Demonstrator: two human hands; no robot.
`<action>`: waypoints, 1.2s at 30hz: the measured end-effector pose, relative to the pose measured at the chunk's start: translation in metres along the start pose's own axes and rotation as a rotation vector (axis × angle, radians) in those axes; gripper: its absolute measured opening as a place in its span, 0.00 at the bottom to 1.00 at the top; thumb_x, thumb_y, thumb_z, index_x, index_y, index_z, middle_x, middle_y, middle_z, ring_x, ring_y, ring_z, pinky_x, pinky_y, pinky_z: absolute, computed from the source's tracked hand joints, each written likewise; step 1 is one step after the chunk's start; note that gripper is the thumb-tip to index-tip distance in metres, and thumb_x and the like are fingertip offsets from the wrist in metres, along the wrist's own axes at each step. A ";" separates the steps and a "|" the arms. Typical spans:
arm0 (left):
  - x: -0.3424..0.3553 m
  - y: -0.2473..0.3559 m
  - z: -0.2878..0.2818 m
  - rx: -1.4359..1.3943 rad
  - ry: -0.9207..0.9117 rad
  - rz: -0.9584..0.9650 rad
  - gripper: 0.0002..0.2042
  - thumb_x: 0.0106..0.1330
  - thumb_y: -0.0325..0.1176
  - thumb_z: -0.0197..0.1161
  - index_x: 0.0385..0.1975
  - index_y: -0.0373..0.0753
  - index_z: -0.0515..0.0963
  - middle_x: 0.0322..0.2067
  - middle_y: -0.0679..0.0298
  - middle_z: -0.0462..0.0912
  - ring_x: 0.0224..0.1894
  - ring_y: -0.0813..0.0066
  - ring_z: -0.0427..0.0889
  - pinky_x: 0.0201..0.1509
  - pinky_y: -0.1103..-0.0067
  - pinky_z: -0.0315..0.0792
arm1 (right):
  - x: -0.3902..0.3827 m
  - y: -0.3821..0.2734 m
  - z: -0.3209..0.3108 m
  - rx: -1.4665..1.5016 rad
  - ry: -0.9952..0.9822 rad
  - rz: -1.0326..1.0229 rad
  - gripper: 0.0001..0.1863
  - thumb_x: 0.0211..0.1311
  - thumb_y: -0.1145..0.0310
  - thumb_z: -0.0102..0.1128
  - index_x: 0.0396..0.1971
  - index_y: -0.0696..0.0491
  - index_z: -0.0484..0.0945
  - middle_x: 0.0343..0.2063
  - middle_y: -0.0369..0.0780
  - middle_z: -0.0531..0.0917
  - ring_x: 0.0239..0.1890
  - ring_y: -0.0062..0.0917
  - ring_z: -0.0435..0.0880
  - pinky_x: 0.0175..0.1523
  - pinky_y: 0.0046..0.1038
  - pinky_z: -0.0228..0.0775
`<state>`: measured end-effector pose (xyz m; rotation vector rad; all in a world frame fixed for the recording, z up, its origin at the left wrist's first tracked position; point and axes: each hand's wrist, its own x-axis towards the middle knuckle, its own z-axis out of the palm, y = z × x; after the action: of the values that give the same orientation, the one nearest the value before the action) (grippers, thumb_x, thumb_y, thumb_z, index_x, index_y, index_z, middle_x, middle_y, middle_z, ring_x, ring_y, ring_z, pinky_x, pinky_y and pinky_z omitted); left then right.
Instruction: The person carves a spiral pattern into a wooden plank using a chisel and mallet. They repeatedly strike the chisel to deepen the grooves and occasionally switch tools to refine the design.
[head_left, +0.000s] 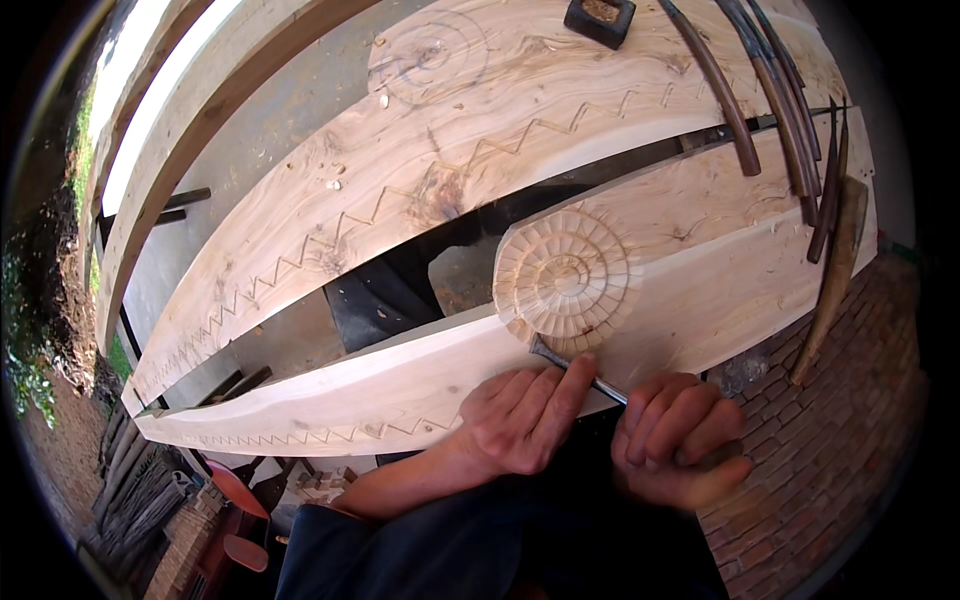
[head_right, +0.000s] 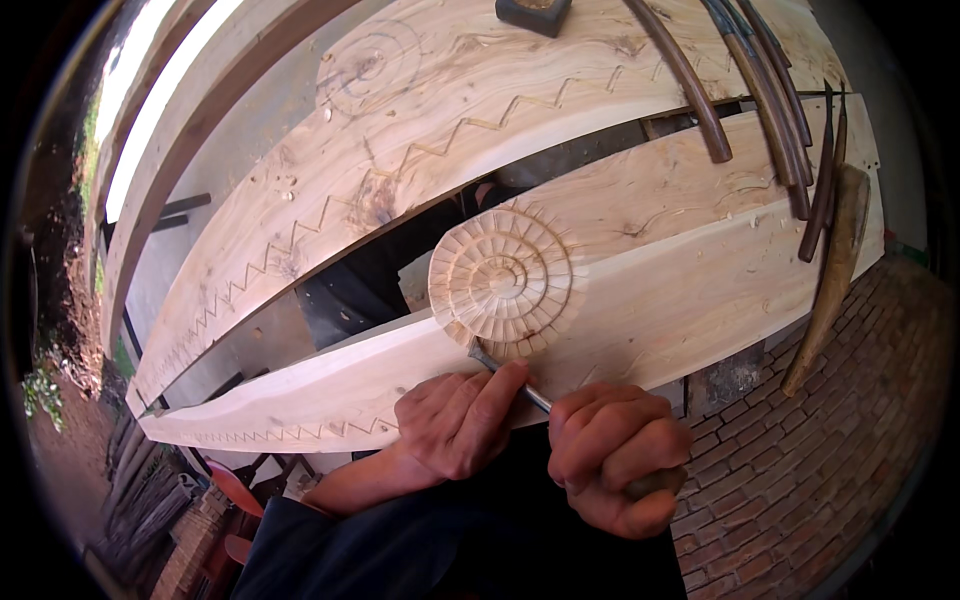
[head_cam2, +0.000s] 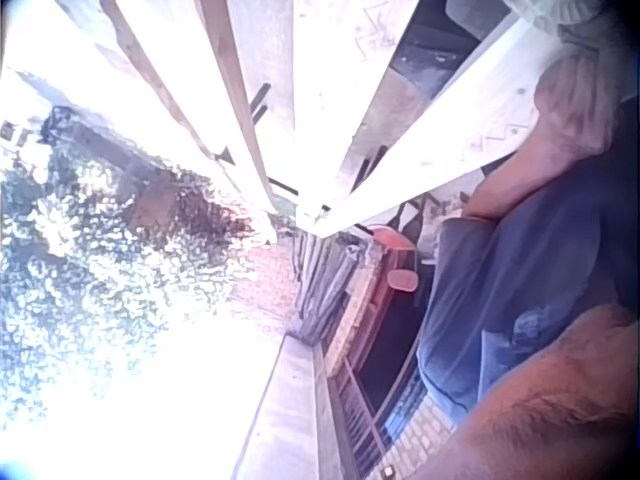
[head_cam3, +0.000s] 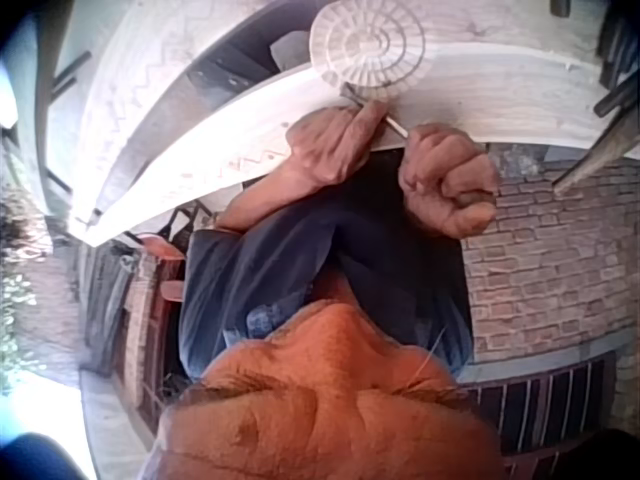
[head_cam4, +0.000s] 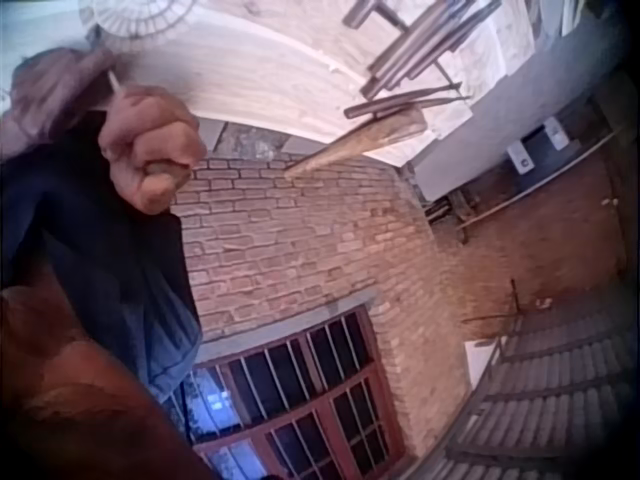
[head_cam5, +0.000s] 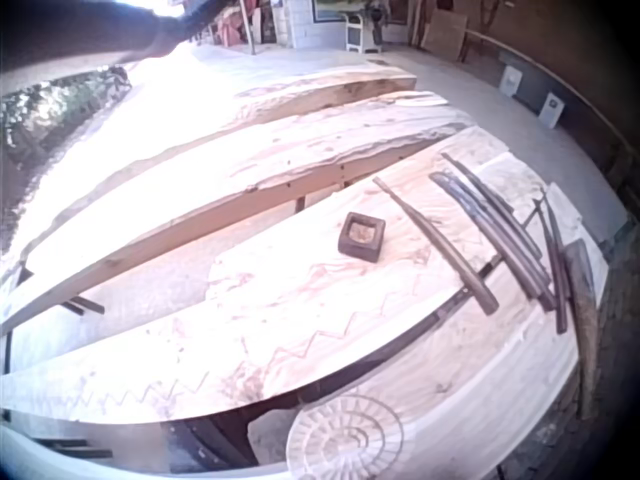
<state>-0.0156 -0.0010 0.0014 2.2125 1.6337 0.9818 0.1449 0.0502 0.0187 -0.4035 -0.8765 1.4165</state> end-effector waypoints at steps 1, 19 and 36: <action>0.000 0.000 0.000 0.000 0.005 -0.002 0.21 0.59 0.25 0.70 0.53 0.25 0.87 0.33 0.60 0.88 0.30 0.78 0.86 0.36 0.83 0.78 | 0.001 0.000 0.001 -0.010 -0.002 0.008 0.31 0.85 0.42 0.54 0.27 0.53 0.67 0.19 0.45 0.82 0.08 0.18 0.68 0.14 0.22 0.59; -0.001 0.002 0.004 -0.020 0.041 -0.050 0.17 0.62 0.23 0.71 0.51 0.27 0.87 0.30 0.62 0.87 0.28 0.78 0.87 0.33 0.83 0.78 | -0.002 -0.002 0.007 -0.018 0.039 0.030 0.28 0.87 0.48 0.50 0.26 0.52 0.65 0.18 0.44 0.80 0.09 0.17 0.64 0.15 0.22 0.53; -0.010 0.002 -0.011 -0.023 0.123 -0.011 0.18 0.57 0.22 0.78 0.49 0.32 0.87 0.25 0.66 0.85 0.21 0.79 0.82 0.25 0.81 0.72 | 0.001 -0.009 0.034 0.039 -0.132 0.009 0.30 0.85 0.44 0.54 0.25 0.50 0.64 0.17 0.39 0.76 0.10 0.18 0.66 0.17 0.21 0.57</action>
<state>-0.0221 -0.0132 0.0067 2.1648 1.6747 1.1490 0.1263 0.0415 0.0471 -0.2872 -0.9532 1.4787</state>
